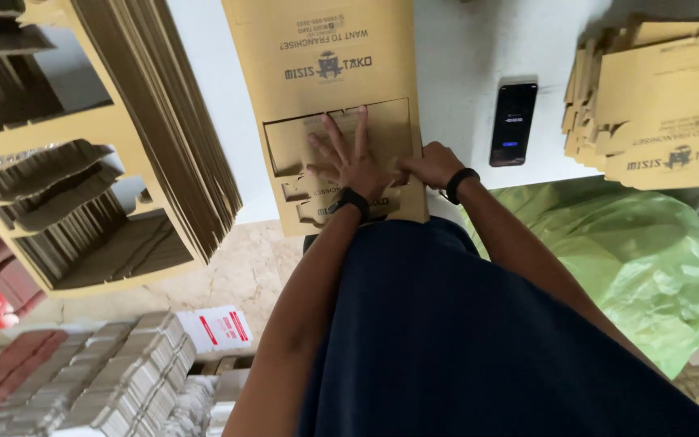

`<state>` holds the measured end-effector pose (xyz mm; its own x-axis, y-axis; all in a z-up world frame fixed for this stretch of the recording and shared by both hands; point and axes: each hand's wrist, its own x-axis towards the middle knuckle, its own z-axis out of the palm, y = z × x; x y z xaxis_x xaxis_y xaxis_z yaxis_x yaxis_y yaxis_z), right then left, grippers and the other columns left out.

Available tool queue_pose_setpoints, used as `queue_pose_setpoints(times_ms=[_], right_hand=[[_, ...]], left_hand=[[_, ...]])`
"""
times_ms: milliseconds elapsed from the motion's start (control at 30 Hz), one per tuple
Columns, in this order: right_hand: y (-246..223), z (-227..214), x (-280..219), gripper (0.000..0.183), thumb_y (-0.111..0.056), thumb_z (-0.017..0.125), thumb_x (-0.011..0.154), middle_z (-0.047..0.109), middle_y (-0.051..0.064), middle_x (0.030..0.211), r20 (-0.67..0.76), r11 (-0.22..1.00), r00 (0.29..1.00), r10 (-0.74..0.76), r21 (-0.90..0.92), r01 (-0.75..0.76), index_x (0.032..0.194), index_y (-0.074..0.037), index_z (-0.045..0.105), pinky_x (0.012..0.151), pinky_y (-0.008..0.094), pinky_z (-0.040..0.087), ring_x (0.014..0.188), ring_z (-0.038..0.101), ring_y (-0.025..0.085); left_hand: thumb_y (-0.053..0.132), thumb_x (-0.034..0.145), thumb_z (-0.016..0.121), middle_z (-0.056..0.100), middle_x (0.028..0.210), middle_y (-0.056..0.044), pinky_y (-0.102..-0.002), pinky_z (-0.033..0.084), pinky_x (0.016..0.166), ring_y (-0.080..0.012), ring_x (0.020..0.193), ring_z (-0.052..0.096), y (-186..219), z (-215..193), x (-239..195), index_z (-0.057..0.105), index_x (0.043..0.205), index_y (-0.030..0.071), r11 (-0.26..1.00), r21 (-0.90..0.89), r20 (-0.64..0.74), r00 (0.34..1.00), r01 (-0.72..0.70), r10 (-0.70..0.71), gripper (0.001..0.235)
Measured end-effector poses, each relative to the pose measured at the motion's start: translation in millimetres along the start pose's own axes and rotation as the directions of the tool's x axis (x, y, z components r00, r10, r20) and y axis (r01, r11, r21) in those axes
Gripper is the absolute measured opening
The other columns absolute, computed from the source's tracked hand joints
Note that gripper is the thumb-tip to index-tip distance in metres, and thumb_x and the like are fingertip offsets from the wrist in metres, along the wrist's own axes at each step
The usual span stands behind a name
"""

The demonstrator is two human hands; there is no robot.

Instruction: Folding flat cardboard sheets into packaging inserts and stacking them at a workstation.

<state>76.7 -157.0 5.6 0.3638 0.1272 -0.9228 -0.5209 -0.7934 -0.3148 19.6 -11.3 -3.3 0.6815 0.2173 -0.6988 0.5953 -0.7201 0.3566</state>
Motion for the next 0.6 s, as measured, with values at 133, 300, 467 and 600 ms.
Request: queue_pose_setpoints(times_ms=[133,300,467,600], right_hand=[[-2.2,7.4,-1.4,0.046,-0.04,0.076,0.067,0.062,0.017,0.067,-0.06,0.999,0.998,0.032,-0.009,-0.032,0.088,0.001,0.072,0.058,0.041,0.049,0.069,0.065,0.029],[-3.6,14.1,-4.8,0.056,-0.049,0.072,0.077,0.068,0.022,0.074,-0.09,0.998,0.994,0.054,-0.032,-0.057,0.091,0.005,0.074,0.07,0.043,0.054,0.079,0.071,0.034],[15.3,26.3,11.1,0.057,-0.055,0.071,0.083,0.066,0.019,0.07,-0.2,0.99,0.978,-0.059,-0.134,0.032,0.082,0.002,0.074,0.07,0.046,0.057,0.079,0.072,0.038],[12.0,30.3,9.0,0.058,-0.044,0.058,0.094,0.064,0.029,0.068,-0.185,0.948,0.964,-0.189,-0.291,0.13,0.081,0.011,0.072,0.064,0.048,0.054,0.079,0.071,0.044]], left_hand=[[0.049,0.083,0.08,-0.037,0.164,-0.017,-0.088,-0.018,0.097,-0.0561,0.145,-0.035,-6.8,3.3,1.6,-0.011,0.162,0.05,1.0,0.008,-0.011,1.0,0.015,-0.015,0.121],[0.043,0.09,0.076,-0.037,0.164,-0.018,-0.087,-0.017,0.099,-0.0546,0.145,-0.036,-4.7,-7.6,-6.1,-0.012,0.162,0.05,0.998,-0.061,0.027,1.0,0.009,-0.007,0.114],[0.047,0.09,0.072,-0.041,0.162,-0.02,-0.089,-0.015,0.098,-0.0555,0.143,-0.039,-3.6,-2.9,-0.1,-0.017,0.161,0.045,0.999,0.03,0.052,0.998,0.041,-0.042,0.114],[0.05,0.089,0.074,-0.042,0.162,-0.02,-0.09,-0.007,0.102,-0.0566,0.144,-0.037,-5.8,-4.8,-0.6,-0.016,0.162,0.044,1.0,0.019,0.028,0.999,0.017,-0.018,0.116]])
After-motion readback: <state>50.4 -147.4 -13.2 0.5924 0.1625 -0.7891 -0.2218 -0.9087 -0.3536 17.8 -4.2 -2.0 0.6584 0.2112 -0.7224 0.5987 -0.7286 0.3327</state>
